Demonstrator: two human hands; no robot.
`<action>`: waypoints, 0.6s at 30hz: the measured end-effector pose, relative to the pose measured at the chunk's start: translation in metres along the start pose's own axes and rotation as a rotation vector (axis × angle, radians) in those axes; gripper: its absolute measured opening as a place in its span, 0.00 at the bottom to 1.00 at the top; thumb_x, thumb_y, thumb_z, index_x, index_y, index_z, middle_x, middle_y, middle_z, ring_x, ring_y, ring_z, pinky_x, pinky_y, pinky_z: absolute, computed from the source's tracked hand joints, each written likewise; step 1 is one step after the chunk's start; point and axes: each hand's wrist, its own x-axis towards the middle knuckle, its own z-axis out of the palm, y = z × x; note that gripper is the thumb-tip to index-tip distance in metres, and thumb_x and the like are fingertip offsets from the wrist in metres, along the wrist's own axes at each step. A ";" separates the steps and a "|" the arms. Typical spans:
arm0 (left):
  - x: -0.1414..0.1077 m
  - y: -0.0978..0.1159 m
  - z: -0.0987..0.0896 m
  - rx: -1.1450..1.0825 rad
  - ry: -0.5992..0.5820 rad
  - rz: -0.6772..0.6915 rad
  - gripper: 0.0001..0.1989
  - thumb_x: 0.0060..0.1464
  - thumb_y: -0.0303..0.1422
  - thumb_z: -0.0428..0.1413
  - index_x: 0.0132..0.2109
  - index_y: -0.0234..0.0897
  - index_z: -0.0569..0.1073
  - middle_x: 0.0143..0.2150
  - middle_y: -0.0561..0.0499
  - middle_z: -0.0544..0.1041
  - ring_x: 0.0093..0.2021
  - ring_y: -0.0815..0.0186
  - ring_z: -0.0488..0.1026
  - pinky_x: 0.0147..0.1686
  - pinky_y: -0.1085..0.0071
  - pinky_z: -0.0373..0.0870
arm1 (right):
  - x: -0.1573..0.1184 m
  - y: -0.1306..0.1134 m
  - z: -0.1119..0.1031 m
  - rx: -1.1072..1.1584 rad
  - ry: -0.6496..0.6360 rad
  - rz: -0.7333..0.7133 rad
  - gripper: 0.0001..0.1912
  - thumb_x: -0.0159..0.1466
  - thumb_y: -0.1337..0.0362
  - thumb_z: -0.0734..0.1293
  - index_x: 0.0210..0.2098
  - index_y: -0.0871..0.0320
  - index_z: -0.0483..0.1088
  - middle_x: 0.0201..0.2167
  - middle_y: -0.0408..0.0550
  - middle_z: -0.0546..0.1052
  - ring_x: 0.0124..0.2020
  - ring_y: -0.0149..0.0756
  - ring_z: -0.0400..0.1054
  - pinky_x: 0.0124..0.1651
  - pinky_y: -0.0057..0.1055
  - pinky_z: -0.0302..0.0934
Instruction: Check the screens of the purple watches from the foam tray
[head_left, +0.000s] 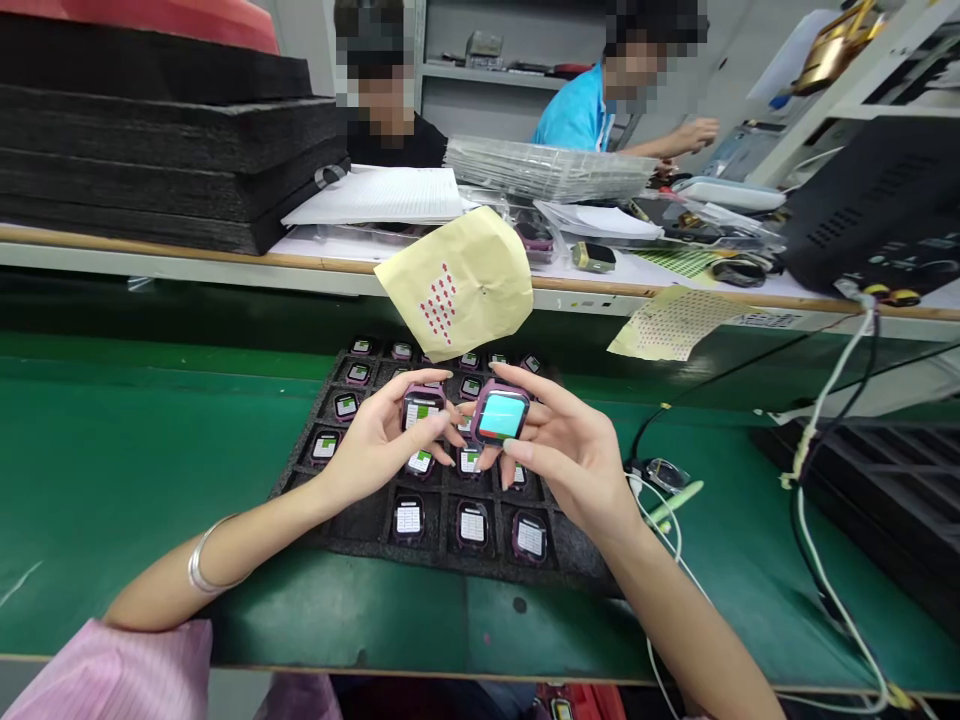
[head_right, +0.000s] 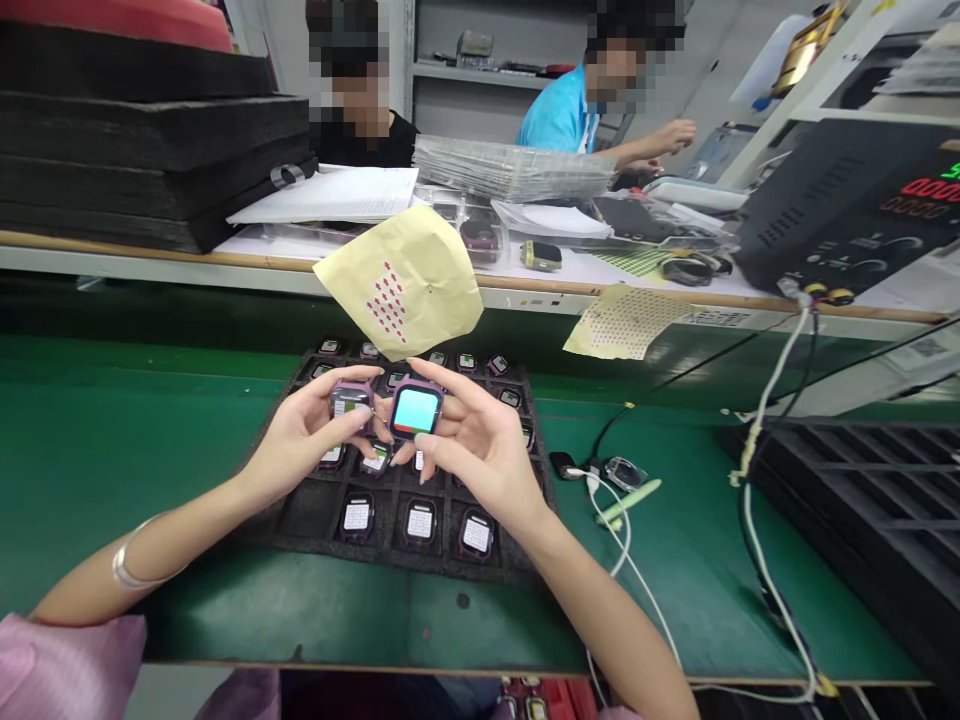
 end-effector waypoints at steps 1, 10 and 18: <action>-0.001 0.000 0.000 -0.008 -0.001 0.004 0.25 0.53 0.32 0.62 0.56 0.35 0.65 0.42 0.47 0.75 0.38 0.63 0.78 0.35 0.68 0.80 | -0.001 -0.001 0.002 -0.004 0.008 -0.008 0.26 0.61 0.73 0.70 0.58 0.54 0.67 0.38 0.48 0.78 0.30 0.38 0.76 0.25 0.27 0.69; -0.008 -0.004 0.003 -0.020 -0.022 -0.025 0.32 0.53 0.28 0.62 0.62 0.38 0.58 0.44 0.46 0.74 0.41 0.63 0.77 0.40 0.68 0.78 | -0.010 -0.008 0.010 -0.074 0.001 -0.024 0.30 0.60 0.74 0.72 0.59 0.52 0.64 0.45 0.51 0.78 0.33 0.38 0.77 0.26 0.27 0.73; -0.032 -0.021 -0.025 0.111 -0.171 -0.116 0.36 0.56 0.30 0.58 0.66 0.46 0.48 0.45 0.48 0.71 0.43 0.61 0.77 0.43 0.60 0.77 | -0.054 0.011 -0.039 -0.560 -0.003 0.168 0.27 0.61 0.62 0.73 0.58 0.53 0.65 0.44 0.51 0.77 0.33 0.41 0.76 0.36 0.39 0.75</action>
